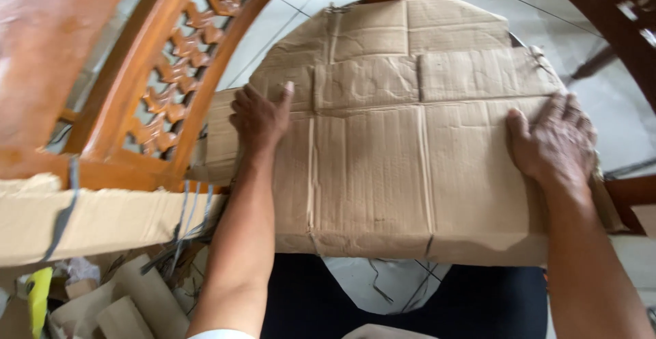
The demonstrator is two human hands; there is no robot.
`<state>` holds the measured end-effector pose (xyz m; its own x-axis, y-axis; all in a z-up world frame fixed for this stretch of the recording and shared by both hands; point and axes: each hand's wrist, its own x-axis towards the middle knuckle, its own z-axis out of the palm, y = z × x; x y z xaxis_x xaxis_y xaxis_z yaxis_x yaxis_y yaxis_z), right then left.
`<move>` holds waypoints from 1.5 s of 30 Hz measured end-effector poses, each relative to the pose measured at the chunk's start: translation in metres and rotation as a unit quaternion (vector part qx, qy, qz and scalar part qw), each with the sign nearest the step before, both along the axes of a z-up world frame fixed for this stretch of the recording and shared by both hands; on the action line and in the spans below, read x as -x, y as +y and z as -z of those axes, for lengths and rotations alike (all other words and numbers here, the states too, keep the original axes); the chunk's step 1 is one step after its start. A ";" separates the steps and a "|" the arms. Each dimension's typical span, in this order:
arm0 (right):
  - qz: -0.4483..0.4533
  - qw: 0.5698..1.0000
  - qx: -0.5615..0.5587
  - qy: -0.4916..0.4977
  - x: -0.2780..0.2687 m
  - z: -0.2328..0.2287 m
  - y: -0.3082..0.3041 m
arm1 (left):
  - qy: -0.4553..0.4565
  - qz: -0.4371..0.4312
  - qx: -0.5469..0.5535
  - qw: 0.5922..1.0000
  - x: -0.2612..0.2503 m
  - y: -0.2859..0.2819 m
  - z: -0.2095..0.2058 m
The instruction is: Wrapping a wooden chair with cardboard and securing it with plastic straps.
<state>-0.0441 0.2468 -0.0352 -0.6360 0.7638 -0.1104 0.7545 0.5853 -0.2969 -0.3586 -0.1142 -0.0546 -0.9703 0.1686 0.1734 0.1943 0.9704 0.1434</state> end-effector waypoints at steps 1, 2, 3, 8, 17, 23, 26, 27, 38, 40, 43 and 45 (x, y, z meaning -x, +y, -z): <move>0.013 0.999 0.023 -0.024 0.001 -0.006 -0.002 | 0.034 0.005 -0.017 0.999 0.002 0.000 0.004; 0.022 0.999 0.022 -0.026 0.000 -0.004 -0.002 | 0.032 0.013 -0.018 0.999 0.005 -0.001 0.005; 0.011 0.999 0.017 -0.028 -0.001 -0.002 -0.001 | 0.040 0.006 -0.009 0.999 0.006 -0.002 0.006; 0.002 1.000 0.002 -0.010 -0.003 0.011 0.009 | -0.033 0.002 0.008 0.999 0.004 0.001 -0.014; -0.014 0.999 -0.029 0.031 -0.006 0.023 0.011 | 0.013 0.037 0.005 0.999 -0.012 0.002 -0.017; -0.039 0.985 -0.073 0.151 -0.012 0.014 -0.002 | 0.091 0.197 0.027 0.976 -0.052 0.009 -0.011; -0.189 0.974 -0.077 0.093 -0.012 0.030 0.002 | 0.055 0.246 0.051 0.966 -0.084 0.014 -0.013; -0.191 0.976 -0.098 0.044 -0.009 0.032 0.004 | -0.016 0.227 0.038 0.973 -0.093 0.017 -0.015; -0.168 0.972 -0.149 0.063 -0.019 0.022 -0.013 | -0.034 0.160 0.026 0.986 -0.118 0.014 -0.021; -0.205 0.961 -0.118 0.142 -0.025 0.006 -0.030 | 0.069 0.229 -0.053 0.970 -0.138 0.008 -0.027; -0.240 0.967 -0.067 0.045 -0.023 0.035 -0.021 | -0.030 0.229 0.002 0.973 -0.129 0.008 0.002; -0.220 0.971 -0.077 0.048 -0.025 0.032 -0.034 | -0.037 0.218 -0.022 0.975 -0.136 0.004 0.002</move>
<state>-0.0189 0.2124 -0.0673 -0.9061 0.4190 0.0589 0.3951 0.8876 -0.2367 -0.2226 -0.1105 -0.0568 -0.8183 0.5616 0.1223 0.5743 0.7905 0.2127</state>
